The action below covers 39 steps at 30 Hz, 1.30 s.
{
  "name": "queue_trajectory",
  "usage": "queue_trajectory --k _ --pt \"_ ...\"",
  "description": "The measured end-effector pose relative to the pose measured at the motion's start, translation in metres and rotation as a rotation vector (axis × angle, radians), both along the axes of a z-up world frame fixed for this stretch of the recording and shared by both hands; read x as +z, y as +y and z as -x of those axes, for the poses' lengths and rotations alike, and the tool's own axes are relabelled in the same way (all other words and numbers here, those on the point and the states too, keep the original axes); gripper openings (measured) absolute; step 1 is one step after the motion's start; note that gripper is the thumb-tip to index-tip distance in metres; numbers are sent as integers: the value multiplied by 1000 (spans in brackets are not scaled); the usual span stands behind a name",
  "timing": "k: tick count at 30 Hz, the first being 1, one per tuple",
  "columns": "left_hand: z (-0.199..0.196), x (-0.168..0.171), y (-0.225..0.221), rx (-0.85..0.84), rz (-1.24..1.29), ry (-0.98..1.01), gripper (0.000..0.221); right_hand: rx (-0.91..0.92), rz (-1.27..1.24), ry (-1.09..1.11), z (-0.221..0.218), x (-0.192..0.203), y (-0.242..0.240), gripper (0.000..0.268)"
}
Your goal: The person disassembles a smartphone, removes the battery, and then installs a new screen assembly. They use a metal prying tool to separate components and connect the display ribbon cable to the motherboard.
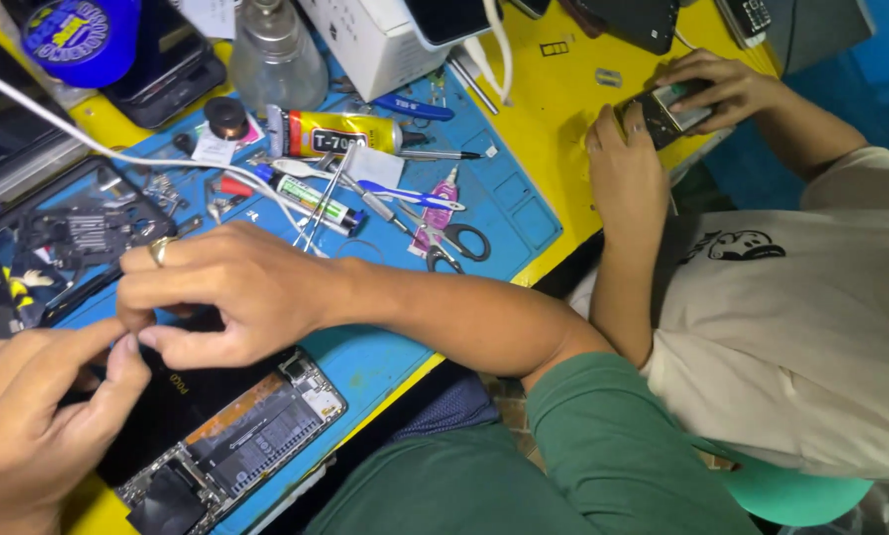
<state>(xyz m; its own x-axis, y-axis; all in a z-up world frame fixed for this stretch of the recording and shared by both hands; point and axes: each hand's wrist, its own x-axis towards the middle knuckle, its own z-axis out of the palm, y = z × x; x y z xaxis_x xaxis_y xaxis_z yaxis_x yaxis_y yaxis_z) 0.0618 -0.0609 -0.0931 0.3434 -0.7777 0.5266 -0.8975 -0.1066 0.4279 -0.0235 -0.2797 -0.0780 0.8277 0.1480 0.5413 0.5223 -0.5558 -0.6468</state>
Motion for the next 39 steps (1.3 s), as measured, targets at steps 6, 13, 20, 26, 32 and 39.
queue_trajectory --k 6,13,20,26,32,39 --pt "-10 -14 10 -25 -64 -57 6 14 -47 79 0 -1 -1 4" --pt "-4 21 0 -1 -138 -353 10 39 -36 64 -4 2 2 8" --pt "-1 25 -5 74 -136 -441 9 68 96 -6 -5 0 4 4" --pt "0 19 -8 88 32 -336 12 149 -127 29 -12 -15 0 12" --pt "1 -4 -14 202 125 -416 15 115 -35 149 -9 -7 -1 8" --pt "-4 -20 -15 181 145 -396 11 21 80 112 -1 -14 4 7"
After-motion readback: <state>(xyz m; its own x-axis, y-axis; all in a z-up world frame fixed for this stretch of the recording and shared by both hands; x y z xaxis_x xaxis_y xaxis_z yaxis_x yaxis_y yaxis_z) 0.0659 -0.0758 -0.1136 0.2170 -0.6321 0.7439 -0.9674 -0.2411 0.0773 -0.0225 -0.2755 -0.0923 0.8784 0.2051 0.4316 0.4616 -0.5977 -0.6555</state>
